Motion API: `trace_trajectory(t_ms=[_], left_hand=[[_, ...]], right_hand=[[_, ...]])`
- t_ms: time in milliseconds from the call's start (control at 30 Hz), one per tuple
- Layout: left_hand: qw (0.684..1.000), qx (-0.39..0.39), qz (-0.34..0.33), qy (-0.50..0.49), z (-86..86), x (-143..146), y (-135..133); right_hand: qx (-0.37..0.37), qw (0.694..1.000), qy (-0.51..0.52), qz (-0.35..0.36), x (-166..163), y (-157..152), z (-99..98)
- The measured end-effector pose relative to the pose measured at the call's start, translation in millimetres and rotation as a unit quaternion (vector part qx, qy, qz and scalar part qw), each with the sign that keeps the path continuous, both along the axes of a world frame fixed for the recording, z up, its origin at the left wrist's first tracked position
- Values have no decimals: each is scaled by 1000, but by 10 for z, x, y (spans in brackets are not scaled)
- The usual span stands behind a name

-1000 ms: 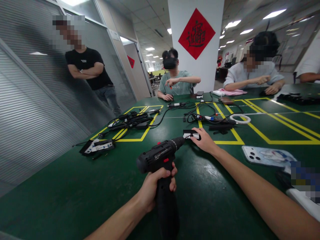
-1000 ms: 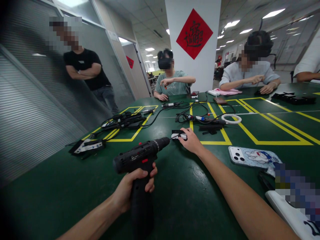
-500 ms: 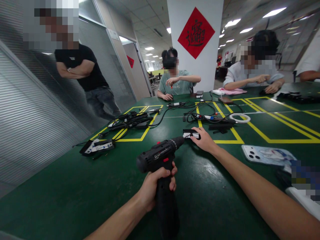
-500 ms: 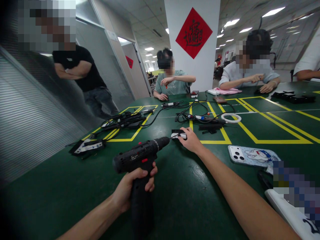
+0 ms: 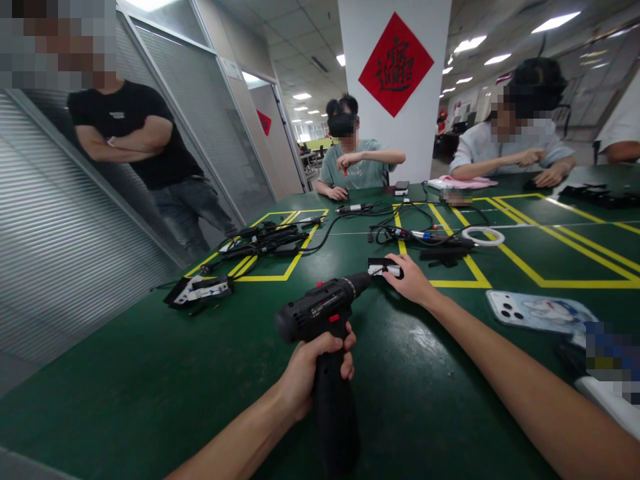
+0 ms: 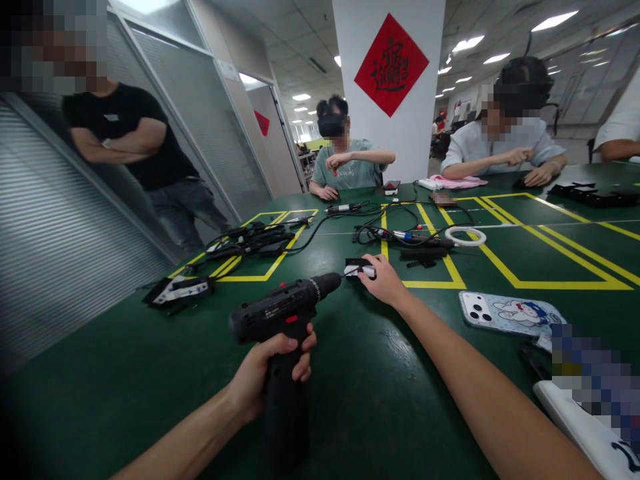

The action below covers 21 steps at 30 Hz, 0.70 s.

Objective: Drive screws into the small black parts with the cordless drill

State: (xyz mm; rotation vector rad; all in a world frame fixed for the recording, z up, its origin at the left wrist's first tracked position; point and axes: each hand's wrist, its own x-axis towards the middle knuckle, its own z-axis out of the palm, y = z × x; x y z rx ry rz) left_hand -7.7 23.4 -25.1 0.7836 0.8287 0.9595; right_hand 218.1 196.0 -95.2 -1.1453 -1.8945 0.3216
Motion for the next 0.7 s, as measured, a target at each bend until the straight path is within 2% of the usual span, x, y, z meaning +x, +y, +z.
trace_trajectory(t_ms=[700], left_hand=[[999, 30, -7, 43, 18, 4, -18]], right_hand=[[-1, 1000, 4, -1, 3, 9, -11]])
